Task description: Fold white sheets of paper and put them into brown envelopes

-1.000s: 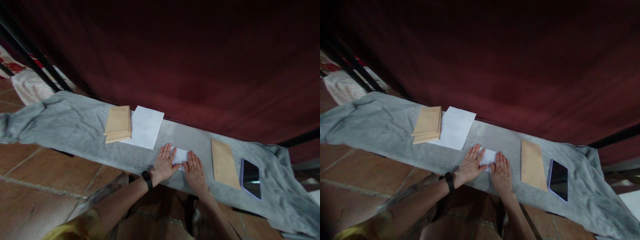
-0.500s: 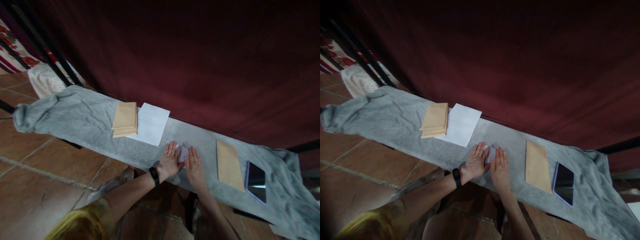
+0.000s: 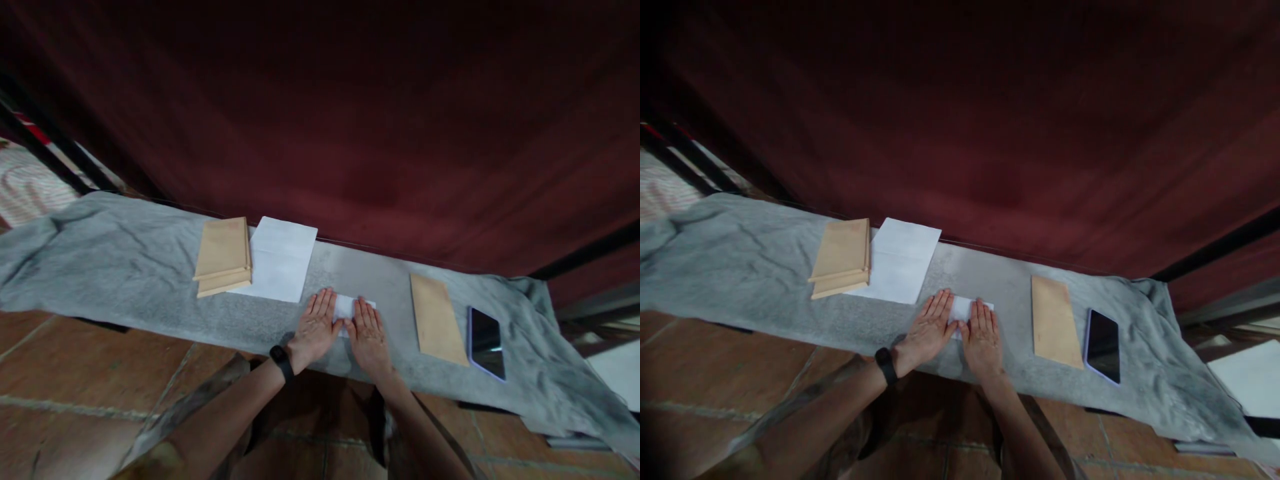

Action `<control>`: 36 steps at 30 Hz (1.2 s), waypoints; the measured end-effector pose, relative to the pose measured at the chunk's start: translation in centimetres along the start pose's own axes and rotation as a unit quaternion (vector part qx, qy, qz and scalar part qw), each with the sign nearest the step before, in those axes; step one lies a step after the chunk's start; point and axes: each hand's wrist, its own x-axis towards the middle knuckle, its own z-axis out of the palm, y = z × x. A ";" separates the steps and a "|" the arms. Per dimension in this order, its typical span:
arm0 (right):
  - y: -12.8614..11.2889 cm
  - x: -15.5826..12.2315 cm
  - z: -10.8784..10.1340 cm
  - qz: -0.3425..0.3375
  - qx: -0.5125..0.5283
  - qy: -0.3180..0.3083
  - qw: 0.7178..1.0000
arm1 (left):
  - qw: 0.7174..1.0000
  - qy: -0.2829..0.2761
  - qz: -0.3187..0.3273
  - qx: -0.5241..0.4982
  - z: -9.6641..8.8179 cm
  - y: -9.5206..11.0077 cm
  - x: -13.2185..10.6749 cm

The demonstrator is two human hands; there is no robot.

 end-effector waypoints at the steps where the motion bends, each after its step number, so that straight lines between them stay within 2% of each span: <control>1: 0.1 0.0 -0.1 0.002 -0.002 0.001 1.000 | 1.000 0.003 -0.006 0.003 -0.1 -0.1 0.0; 12: 1.5 -0.6 0.3 0.022 -0.011 0.045 0.999 | 0.998 0.024 -0.045 0.022 0.1 -0.5 -0.2; 20: 2.4 -1.0 -0.2 0.028 -0.024 0.034 0.999 | 0.998 -0.001 -0.052 0.031 -0.4 -0.5 -0.2; 27: 2.5 -1.1 0.0 0.027 -0.027 0.038 0.999 | 0.998 0.024 -0.054 0.030 -1.1 -0.1 0.0; 31: 2.5 -1.1 0.0 0.032 -0.026 0.035 0.999 | 0.999 0.035 -0.014 0.012 -1.3 1.2 0.4; 36: 2.6 -1.3 0.2 0.027 -0.030 0.030 0.999 | 0.996 0.017 0.076 -0.038 -0.1 3.6 0.8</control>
